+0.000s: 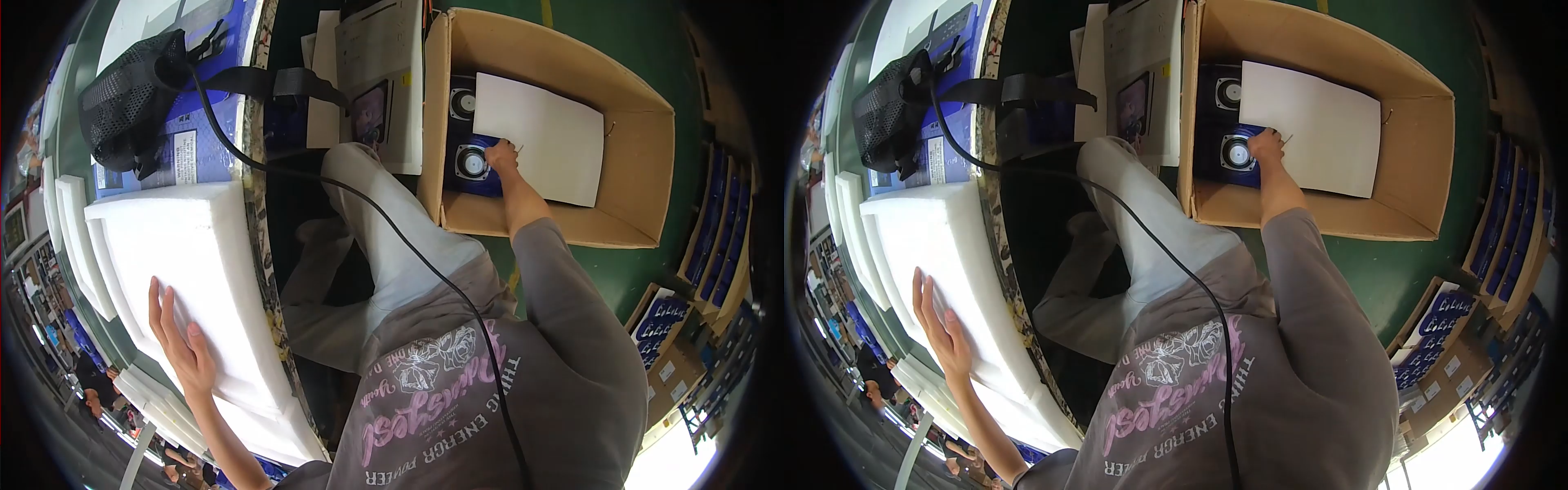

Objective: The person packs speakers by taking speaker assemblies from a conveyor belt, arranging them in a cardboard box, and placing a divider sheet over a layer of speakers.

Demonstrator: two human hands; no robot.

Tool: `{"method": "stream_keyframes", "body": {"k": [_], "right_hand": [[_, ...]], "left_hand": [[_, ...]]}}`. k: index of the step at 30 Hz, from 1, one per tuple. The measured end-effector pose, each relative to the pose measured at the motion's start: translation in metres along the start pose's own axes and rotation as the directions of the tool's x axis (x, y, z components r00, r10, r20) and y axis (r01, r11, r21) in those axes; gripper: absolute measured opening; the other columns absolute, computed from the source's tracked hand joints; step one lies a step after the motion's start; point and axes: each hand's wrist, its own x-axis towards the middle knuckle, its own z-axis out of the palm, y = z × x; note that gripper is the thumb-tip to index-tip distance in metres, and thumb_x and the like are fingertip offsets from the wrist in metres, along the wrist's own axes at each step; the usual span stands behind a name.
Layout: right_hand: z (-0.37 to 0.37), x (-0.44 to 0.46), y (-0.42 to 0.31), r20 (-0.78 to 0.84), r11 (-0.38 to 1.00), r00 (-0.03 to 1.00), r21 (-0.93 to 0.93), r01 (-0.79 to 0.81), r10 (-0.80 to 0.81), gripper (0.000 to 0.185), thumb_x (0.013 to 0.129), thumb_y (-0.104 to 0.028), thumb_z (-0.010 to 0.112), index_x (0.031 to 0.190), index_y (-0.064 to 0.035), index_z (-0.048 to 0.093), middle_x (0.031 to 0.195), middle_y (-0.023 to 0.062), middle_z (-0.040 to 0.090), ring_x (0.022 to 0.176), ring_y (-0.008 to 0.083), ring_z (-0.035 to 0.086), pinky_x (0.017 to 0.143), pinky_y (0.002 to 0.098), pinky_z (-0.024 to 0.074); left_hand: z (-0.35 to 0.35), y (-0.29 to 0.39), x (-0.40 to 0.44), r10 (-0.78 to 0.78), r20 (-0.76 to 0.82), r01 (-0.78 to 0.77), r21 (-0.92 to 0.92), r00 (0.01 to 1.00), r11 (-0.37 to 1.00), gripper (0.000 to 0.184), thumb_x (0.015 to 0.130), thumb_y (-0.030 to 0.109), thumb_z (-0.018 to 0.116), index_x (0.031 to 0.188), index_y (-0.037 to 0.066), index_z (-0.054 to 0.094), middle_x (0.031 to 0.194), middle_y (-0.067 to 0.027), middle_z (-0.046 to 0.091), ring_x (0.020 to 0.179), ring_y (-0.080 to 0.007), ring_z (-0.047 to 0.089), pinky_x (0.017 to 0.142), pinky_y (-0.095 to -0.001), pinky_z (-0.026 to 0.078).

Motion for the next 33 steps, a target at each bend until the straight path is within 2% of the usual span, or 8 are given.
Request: {"method": "stream_keyframes", "body": {"k": [4, 7, 10, 14, 17, 21, 27, 33], "right_hand": [[0.027, 0.031, 0.003, 0.266, 0.952, 0.914, 0.095, 0.291, -0.306, 0.054, 0.076, -0.021, 0.054, 0.127, -0.0025, 0.058, 0.131, 0.0215, 0.056, 0.123, 0.0358, 0.053, 0.107, 0.0414, 0.0411], [0.047, 0.035, 0.003, 0.134, 0.930, 0.920, 0.043, 0.366, -0.369, 0.051, 0.073, -0.019, 0.054, 0.120, -0.0004, 0.063, 0.115, 0.0230, 0.065, 0.113, 0.0342, 0.061, 0.100, 0.0369, 0.0460], [0.041, 0.050, 0.011, 0.286, 0.898, 0.858, 0.244, 0.366, -0.427, 0.055, 0.072, -0.021, 0.056, 0.124, -0.0026, 0.061, 0.110, 0.0222, 0.067, 0.109, 0.0336, 0.063, 0.095, 0.0370, 0.0478], [0.031, 0.041, 0.006, 0.268, 0.825, 0.800, 0.364, 0.431, -0.537, 0.054, 0.073, -0.020, 0.056, 0.125, -0.0067, 0.062, 0.117, 0.0220, 0.065, 0.111, 0.0339, 0.062, 0.096, 0.0371, 0.0470], [0.023, 0.028, -0.011, 0.352, 0.802, 0.741, 0.052, 0.595, -0.573, 0.052, 0.074, -0.019, 0.054, 0.123, -0.0064, 0.064, 0.119, 0.0238, 0.064, 0.112, 0.0360, 0.061, 0.096, 0.0386, 0.0476], [-0.042, -0.017, -0.059, 0.072, 0.943, 0.957, -0.165, 0.289, -0.281, 0.041, 0.079, -0.023, 0.054, 0.114, -0.0062, 0.068, 0.120, 0.0224, 0.063, 0.115, 0.0358, 0.059, 0.098, 0.0440, 0.0457], [-0.034, 0.030, -0.087, 0.032, 0.920, 0.986, -0.356, 0.165, -0.164, 0.038, 0.084, -0.032, 0.056, 0.114, -0.0115, 0.069, 0.120, 0.0131, 0.066, 0.115, 0.0296, 0.061, 0.097, 0.0457, 0.0434], [-0.006, 0.046, -0.090, 0.030, 0.857, 0.994, -0.505, 0.104, -0.103, 0.041, 0.088, -0.042, 0.057, 0.117, -0.0158, 0.068, 0.123, 0.0085, 0.065, 0.119, 0.0262, 0.058, 0.104, 0.0516, 0.0307]], "left_hand": [[0.001, -0.002, 0.000, -0.002, -0.001, 0.002, 0.006, 1.000, 1.000, 0.050, 0.101, 0.035, 0.037, 0.142, 0.007, 0.045, 0.151, -0.0205, 0.033, 0.141, -0.0361, 0.030, 0.114, -0.0512, 0.027], [0.003, -0.006, -0.001, 0.001, -0.001, -0.001, 0.012, 1.000, 1.000, 0.051, 0.101, 0.036, 0.037, 0.141, 0.006, 0.045, 0.151, -0.0206, 0.033, 0.142, -0.0360, 0.030, 0.114, -0.0508, 0.027], [0.002, -0.004, -0.002, -0.019, 0.002, 0.019, -0.006, 1.000, 1.000, 0.051, 0.101, 0.036, 0.037, 0.141, 0.006, 0.044, 0.151, -0.0211, 0.034, 0.141, -0.0365, 0.030, 0.114, -0.0507, 0.026], [0.003, -0.006, -0.001, -0.005, 0.001, 0.005, -0.011, 1.000, 1.000, 0.051, 0.101, 0.036, 0.037, 0.141, 0.006, 0.044, 0.151, -0.0210, 0.034, 0.141, -0.0374, 0.031, 0.113, -0.0514, 0.026], [0.003, -0.009, -0.002, -0.004, 0.012, 0.004, 0.000, 1.000, 1.000, 0.051, 0.101, 0.036, 0.037, 0.141, 0.006, 0.043, 0.151, -0.0210, 0.033, 0.141, -0.0368, 0.030, 0.113, -0.0511, 0.026], [0.001, -0.005, 0.000, -0.021, 0.026, 0.022, -0.022, 0.999, 1.000, 0.051, 0.101, 0.036, 0.037, 0.142, 0.006, 0.042, 0.151, -0.0212, 0.032, 0.141, -0.0371, 0.029, 0.112, -0.0526, 0.026], [0.002, -0.013, -0.006, -0.025, 0.061, 0.029, -0.055, 0.998, 0.998, 0.052, 0.101, 0.035, 0.035, 0.144, 0.005, 0.036, 0.152, -0.0251, 0.025, 0.142, -0.0409, 0.026, 0.112, -0.0567, 0.025], [-0.003, -0.017, -0.010, -0.041, 0.111, 0.047, -0.049, 0.993, 0.998, 0.053, 0.100, 0.033, 0.034, 0.145, 0.004, 0.033, 0.151, -0.0308, 0.022, 0.142, -0.0448, 0.022, 0.111, -0.0581, 0.023]]}}
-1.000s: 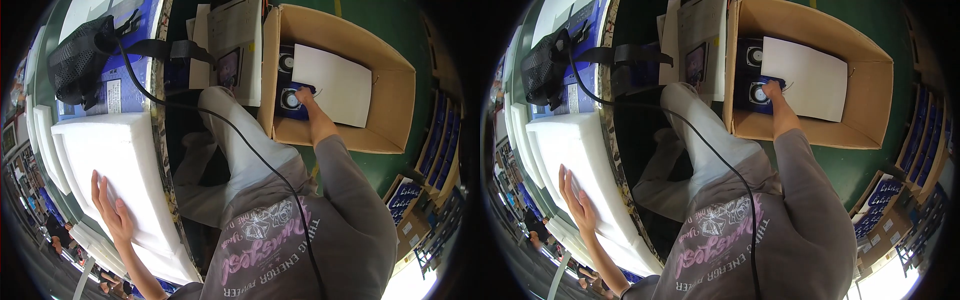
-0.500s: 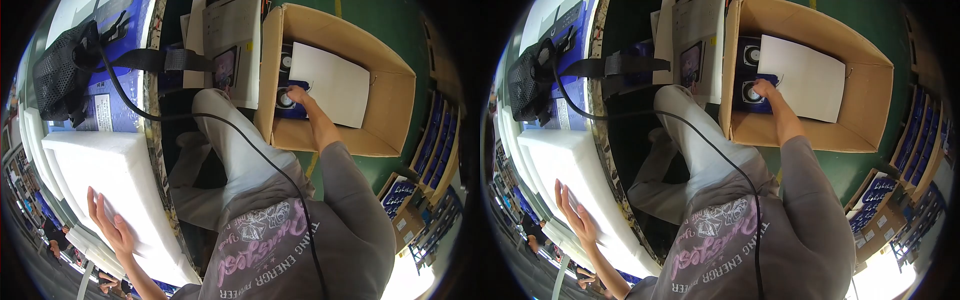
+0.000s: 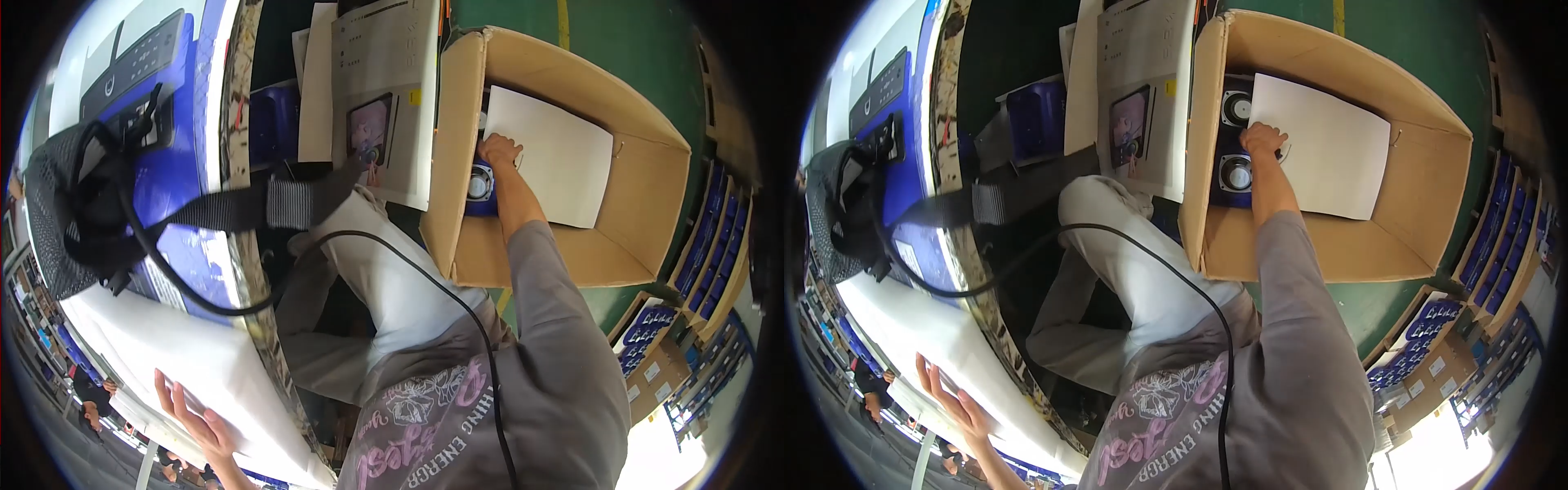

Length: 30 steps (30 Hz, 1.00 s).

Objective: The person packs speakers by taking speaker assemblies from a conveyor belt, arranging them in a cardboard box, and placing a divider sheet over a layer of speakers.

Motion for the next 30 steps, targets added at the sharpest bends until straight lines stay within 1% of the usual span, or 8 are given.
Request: {"method": "stream_keyframes", "body": {"k": [5, 8, 9, 13, 16, 20, 24, 30], "right_hand": [[0.003, 0.011, -0.004, 0.022, 0.999, 1.000, -0.034, -0.012, 0.013, 0.034, 0.092, -0.035, 0.053, 0.116, -0.0175, 0.068, 0.123, 0.0049, 0.066, 0.117, 0.0249, 0.059, 0.102, 0.0507, 0.0309], [0.002, 0.014, -0.011, 0.030, 1.000, 0.999, -0.011, 0.028, -0.028, 0.032, 0.092, -0.032, 0.052, 0.117, -0.0181, 0.068, 0.123, 0.0039, 0.066, 0.114, 0.0239, 0.062, 0.102, 0.0507, 0.0309], [0.007, 0.014, -0.012, 0.005, 0.999, 0.999, 0.002, 0.054, -0.054, 0.033, 0.092, -0.032, 0.051, 0.117, -0.0183, 0.068, 0.122, 0.0039, 0.067, 0.114, 0.0244, 0.063, 0.104, 0.0527, 0.0291], [0.017, 0.018, -0.030, -0.038, 0.985, 0.999, 0.173, 0.022, -0.016, 0.036, 0.090, -0.034, 0.050, 0.116, -0.0166, 0.068, 0.119, 0.0054, 0.068, 0.115, 0.0263, 0.062, 0.109, 0.0564, 0.0250], [0.001, 0.005, -0.027, 0.029, 0.992, 0.996, -0.095, 0.085, -0.083, 0.035, 0.089, -0.033, 0.053, 0.116, -0.0174, 0.069, 0.124, 0.0065, 0.066, 0.115, 0.0251, 0.063, 0.106, 0.0533, 0.0268], [0.002, 0.018, -0.015, 0.023, 0.995, 1.000, -0.098, -0.011, 0.014, 0.030, 0.092, -0.026, 0.053, 0.116, -0.0191, 0.070, 0.122, 0.0041, 0.067, 0.113, 0.0228, 0.064, 0.104, 0.0518, 0.0257], [0.023, 0.031, -0.010, 0.048, 0.997, 0.997, -0.052, 0.055, -0.052, 0.030, 0.094, -0.023, 0.048, 0.115, -0.0182, 0.069, 0.124, 0.0050, 0.066, 0.114, 0.0233, 0.063, 0.101, 0.0530, 0.0290], [0.011, 0.024, -0.009, 0.082, 0.977, 0.995, 0.200, -0.074, 0.059, 0.036, 0.091, -0.032, 0.050, 0.119, -0.0178, 0.068, 0.126, 0.0062, 0.065, 0.118, 0.0231, 0.060, 0.102, 0.0515, 0.0292]], "left_hand": [[0.000, -0.008, -0.015, -0.054, 0.003, 0.053, 0.066, 0.999, 0.996, 0.058, 0.099, 0.034, 0.035, 0.145, -0.001, 0.030, 0.151, -0.0324, 0.021, 0.143, -0.0452, 0.019, 0.112, -0.0561, 0.022], [-0.001, -0.011, -0.020, -0.070, 0.003, 0.069, 0.122, 0.998, 0.990, 0.059, 0.101, 0.039, 0.030, 0.149, 0.004, 0.027, 0.155, -0.0265, 0.021, 0.145, -0.0414, 0.021, 0.114, -0.0566, 0.020], [-0.002, -0.011, -0.020, -0.072, 0.005, 0.071, 0.113, 0.997, 0.991, 0.059, 0.100, 0.037, 0.032, 0.147, 0.002, 0.028, 0.154, -0.0283, 0.021, 0.144, -0.0426, 0.019, 0.113, -0.0563, 0.020], [0.002, -0.010, -0.018, -0.070, 0.008, 0.069, 0.099, 0.997, 0.993, 0.060, 0.098, 0.034, 0.036, 0.145, -0.002, 0.030, 0.151, -0.0317, 0.022, 0.144, -0.0451, 0.017, 0.113, -0.0560, 0.020], [-0.008, -0.011, -0.026, -0.080, 0.043, 0.075, 0.119, 0.996, 0.990, 0.061, 0.098, 0.035, 0.036, 0.145, -0.002, 0.029, 0.151, -0.0316, 0.023, 0.144, -0.0453, 0.016, 0.113, -0.0564, 0.020], [-0.002, -0.015, -0.027, -0.074, 0.019, 0.071, 0.094, 0.997, 0.993, 0.063, 0.096, 0.037, 0.039, 0.145, -0.002, 0.030, 0.151, -0.0301, 0.024, 0.144, -0.0455, 0.017, 0.113, -0.0564, 0.019], [-0.004, -0.025, -0.042, -0.096, 0.033, 0.094, 0.038, 0.995, 0.995, 0.068, 0.094, 0.043, 0.041, 0.145, 0.000, 0.029, 0.151, -0.0296, 0.024, 0.143, -0.0461, 0.015, 0.112, -0.0581, 0.017], [-0.006, -0.027, -0.044, -0.114, 0.042, 0.111, 0.079, 0.993, 0.991, 0.078, 0.090, 0.054, 0.044, 0.145, 0.001, 0.028, 0.150, -0.0319, 0.021, 0.141, -0.0446, 0.017, 0.109, -0.0591, 0.019]]}}
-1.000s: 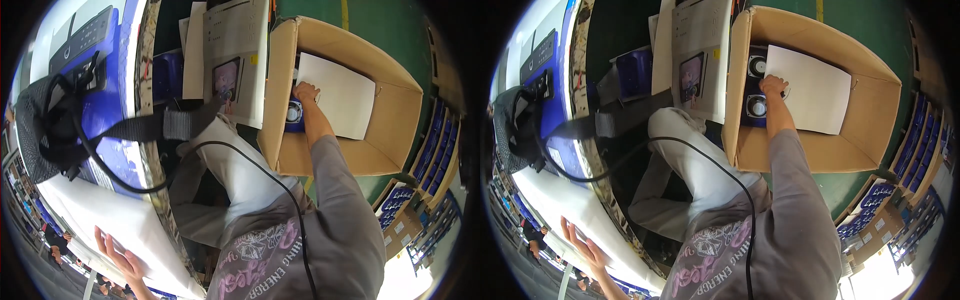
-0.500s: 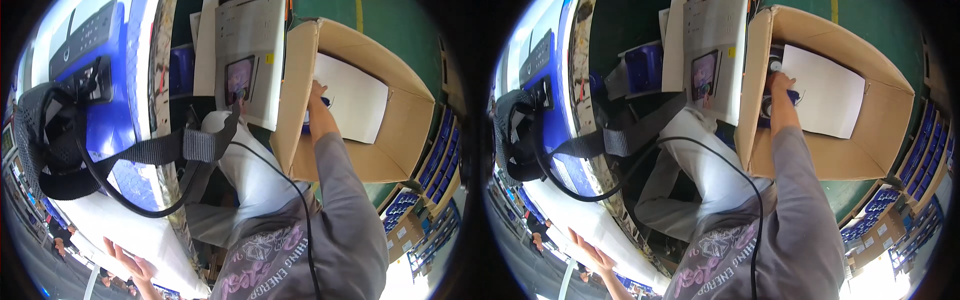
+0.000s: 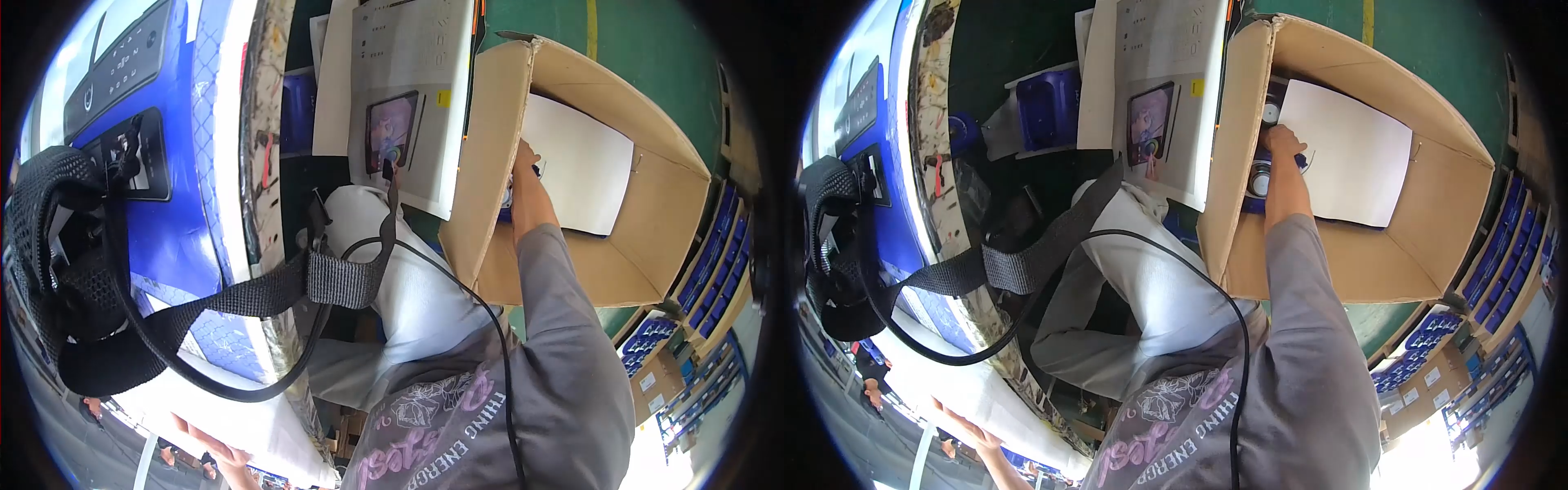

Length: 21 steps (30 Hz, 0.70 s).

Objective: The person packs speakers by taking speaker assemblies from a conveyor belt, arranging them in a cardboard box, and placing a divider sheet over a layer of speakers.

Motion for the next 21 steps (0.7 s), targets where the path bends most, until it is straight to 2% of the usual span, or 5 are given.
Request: {"method": "stream_keyframes", "body": {"k": [4, 7, 13, 17, 21], "right_hand": [[-0.001, 0.010, -0.002, 0.102, 0.998, 0.994, 0.060, -0.030, 0.024, 0.049, 0.087, -0.043, 0.052, 0.125, -0.0151, 0.065, 0.130, 0.0065, 0.062, 0.121, 0.0259, 0.058, 0.105, 0.0489, 0.0285], [0.064, 0.098, -0.005, 0.472, 0.998, 0.880, -0.051, -0.033, 0.054, 0.055, 0.086, -0.049, 0.053, 0.125, -0.0133, 0.064, 0.133, 0.0103, 0.060, 0.125, 0.0293, 0.055, 0.106, 0.0478, 0.0322], [0.094, 0.110, 0.016, 0.194, 0.844, 0.914, 0.486, 0.226, -0.356, 0.059, 0.083, -0.051, 0.057, 0.121, -0.0070, 0.065, 0.127, 0.0187, 0.062, 0.119, 0.0338, 0.057, 0.100, 0.0427, 0.0416], [0.146, 0.168, 0.034, 0.139, 0.709, 0.916, 0.680, 0.189, -0.377, 0.040, 0.084, -0.035, 0.058, 0.100, -0.0011, 0.072, 0.104, 0.0238, 0.069, 0.103, 0.0370, 0.065, 0.091, 0.0440, 0.0463], [0.092, 0.095, 0.036, -0.035, 0.800, 0.893, 0.430, 0.419, -0.449, 0.040, 0.086, -0.035, 0.059, 0.100, -0.0001, 0.072, 0.104, 0.0268, 0.068, 0.101, 0.0402, 0.065, 0.089, 0.0430, 0.0480]], "left_hand": [[0.006, -0.019, -0.018, -0.017, -0.025, 0.016, -0.039, 1.000, 0.999, 0.079, 0.089, 0.056, 0.044, 0.144, 0.001, 0.028, 0.148, -0.0329, 0.020, 0.138, -0.0444, 0.020, 0.108, -0.0589, 0.021], [0.006, -0.016, -0.016, -0.051, -0.011, 0.050, -0.044, 0.999, 0.998, 0.079, 0.090, 0.056, 0.043, 0.145, 0.001, 0.028, 0.147, -0.0333, 0.020, 0.138, -0.0446, 0.020, 0.108, -0.0591, 0.022], [0.001, -0.006, -0.004, 0.011, -0.017, -0.010, 0.029, 1.000, 1.000, 0.079, 0.092, 0.056, 0.040, 0.147, 0.002, 0.024, 0.148, -0.0334, 0.019, 0.139, -0.0463, 0.019, 0.108, -0.0608, 0.022], [0.003, -0.009, -0.005, 0.054, -0.033, -0.053, 0.040, 0.998, 0.998, 0.079, 0.093, 0.055, 0.038, 0.150, 0.004, 0.021, 0.150, -0.0329, 0.018, 0.140, -0.0489, 0.017, 0.108, -0.0622, 0.021], [0.004, -0.020, -0.011, 0.085, -0.043, -0.083, 0.061, 0.995, 0.995, 0.079, 0.092, 0.054, 0.038, 0.151, 0.006, 0.019, 0.150, -0.0336, 0.018, 0.140, -0.0507, 0.015, 0.107, -0.0627, 0.021]]}}
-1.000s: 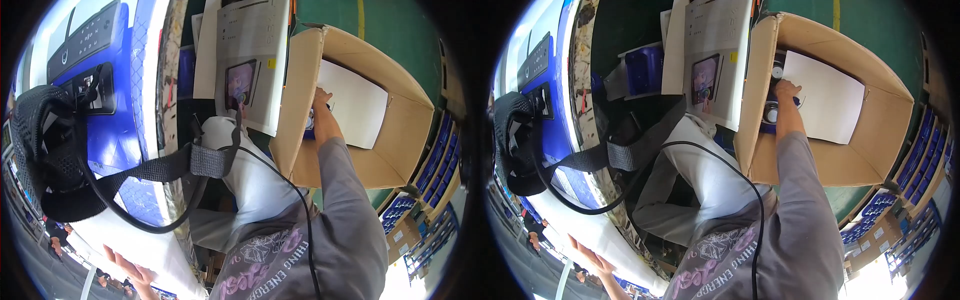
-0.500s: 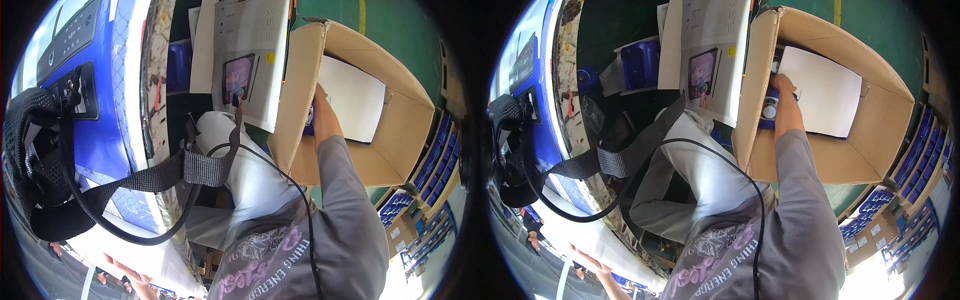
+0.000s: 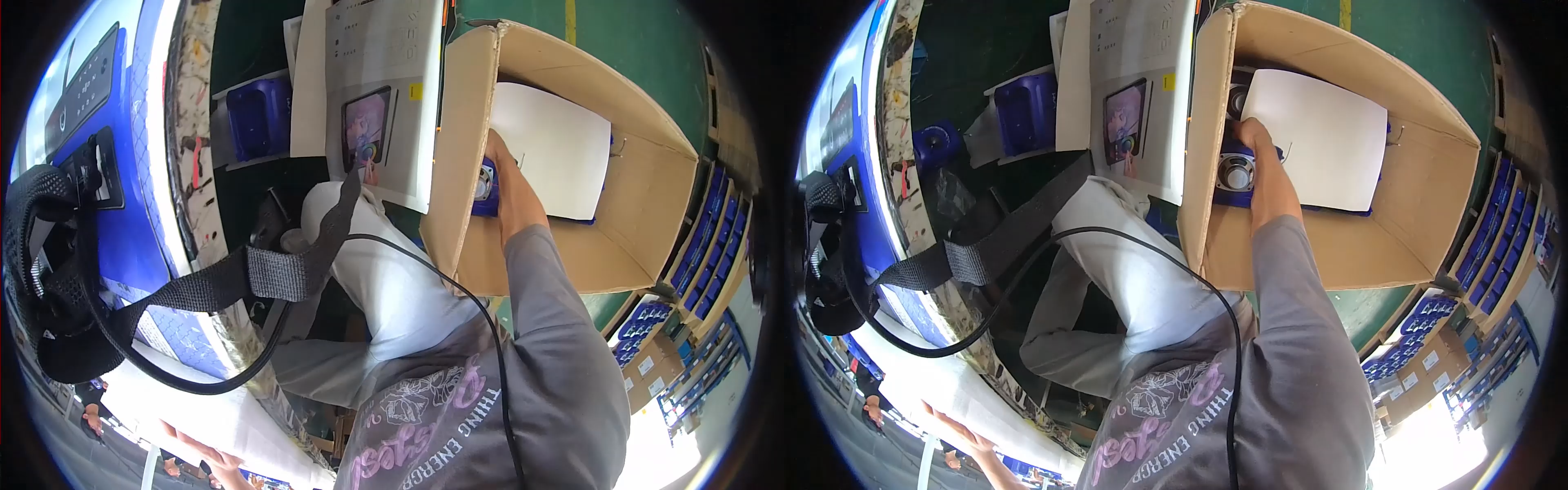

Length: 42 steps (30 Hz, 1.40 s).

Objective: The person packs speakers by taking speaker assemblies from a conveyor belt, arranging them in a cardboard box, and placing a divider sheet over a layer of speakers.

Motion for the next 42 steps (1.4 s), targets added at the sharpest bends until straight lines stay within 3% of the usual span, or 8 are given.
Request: {"method": "stream_keyframes", "body": {"k": [8, 18, 26, 29, 32, 35, 41, 42], "right_hand": [[-0.061, -0.073, -0.111, -0.060, 0.796, 0.961, -0.549, -0.257, 0.269, 0.044, 0.088, -0.047, 0.057, 0.112, -0.0132, 0.070, 0.122, 0.0106, 0.066, 0.112, 0.0287, 0.064, 0.094, 0.0460, 0.0467], [-0.031, -0.069, -0.117, -0.109, 0.902, 0.924, -0.199, -0.383, 0.368, 0.039, 0.085, -0.029, 0.055, 0.119, -0.0139, 0.068, 0.126, 0.0127, 0.064, 0.118, 0.0306, 0.060, 0.102, 0.0509, 0.0317], [0.042, 0.052, 0.043, 0.114, 0.989, 0.989, 0.125, 0.081, -0.096, 0.036, 0.089, -0.033, 0.056, 0.115, -0.0118, 0.068, 0.119, 0.0190, 0.065, 0.109, 0.0337, 0.063, 0.086, 0.0384, 0.0501], [0.011, 0.027, 0.022, 0.248, 0.960, 0.929, 0.010, 0.281, -0.275, 0.047, 0.086, -0.043, 0.060, 0.109, -0.0029, 0.070, 0.116, 0.0221, 0.065, 0.109, 0.0361, 0.062, 0.092, 0.0414, 0.0486], [-0.018, -0.031, -0.043, 0.203, 0.962, 0.963, -0.170, 0.213, -0.177, 0.050, 0.082, -0.044, 0.062, 0.108, -0.0019, 0.070, 0.118, 0.0220, 0.064, 0.111, 0.0370, 0.060, 0.096, 0.0440, 0.0461], [-0.078, -0.084, -0.127, 0.557, 0.872, 0.830, -0.421, 0.249, 0.033, 0.046, 0.084, -0.040, 0.061, 0.109, -0.0020, 0.070, 0.120, 0.0213, 0.064, 0.113, 0.0352, 0.060, 0.097, 0.0413, 0.0468], [-0.004, -0.062, -0.068, 0.210, 0.793, 0.971, -0.570, 0.216, -0.113, 0.032, 0.086, -0.019, 0.057, 0.112, -0.0043, 0.067, 0.121, 0.0196, 0.064, 0.112, 0.0306, 0.062, 0.090, 0.0377, 0.0532], [-0.003, -0.060, -0.059, 0.301, 0.630, 0.906, -0.651, 0.424, -0.298, 0.034, 0.085, -0.017, 0.058, 0.116, -0.0055, 0.065, 0.119, 0.0204, 0.064, 0.109, 0.0316, 0.064, 0.087, 0.0408, 0.0544]], "left_hand": [[0.003, 0.027, 0.036, 0.008, -0.077, -0.004, 0.054, 0.997, 0.999, 0.077, 0.092, 0.060, 0.035, 0.146, 0.005, 0.031, 0.146, -0.0319, 0.031, 0.134, -0.0470, 0.031, 0.103, -0.0629, 0.027], [-0.005, 0.026, 0.033, 0.016, -0.067, -0.007, 0.129, 0.998, 0.992, 0.078, 0.092, 0.061, 0.033, 0.146, 0.005, 0.030, 0.146, -0.0321, 0.031, 0.135, -0.0475, 0.031, 0.103, -0.0639, 0.027], [-0.001, 0.026, 0.034, 0.003, -0.050, 0.004, 0.131, 0.999, 0.991, 0.078, 0.092, 0.062, 0.032, 0.147, 0.005, 0.030, 0.146, -0.0320, 0.030, 0.135, -0.0476, 0.031, 0.103, -0.0643, 0.027], [0.000, 0.026, 0.034, 0.008, -0.042, -0.003, 0.128, 0.999, 0.992, 0.078, 0.092, 0.062, 0.031, 0.147, 0.006, 0.030, 0.146, -0.0320, 0.030, 0.135, -0.0476, 0.030, 0.103, -0.0645, 0.027], [-0.006, 0.021, 0.030, 0.016, -0.036, -0.011, 0.139, 0.999, 0.990, 0.078, 0.092, 0.062, 0.031, 0.147, 0.006, 0.029, 0.147, -0.0320, 0.030, 0.135, -0.0476, 0.030, 0.103, -0.0646, 0.027], [-0.006, 0.024, 0.029, 0.017, -0.036, -0.011, 0.146, 0.999, 0.989, 0.078, 0.092, 0.062, 0.030, 0.147, 0.006, 0.030, 0.147, -0.0318, 0.030, 0.135, -0.0475, 0.031, 0.103, -0.0646, 0.027], [-0.002, 0.020, 0.031, 0.074, -0.054, -0.068, 0.109, 0.996, 0.992, 0.074, 0.094, 0.053, 0.034, 0.145, 0.000, 0.031, 0.148, -0.0340, 0.026, 0.136, -0.0494, 0.028, 0.105, -0.0622, 0.025], [-0.003, 0.027, 0.036, 0.054, -0.041, -0.049, 0.100, 0.998, 0.994, 0.073, 0.094, 0.051, 0.034, 0.145, -0.001, 0.030, 0.148, -0.0340, 0.025, 0.136, -0.0488, 0.028, 0.105, -0.0616, 0.025]]}}
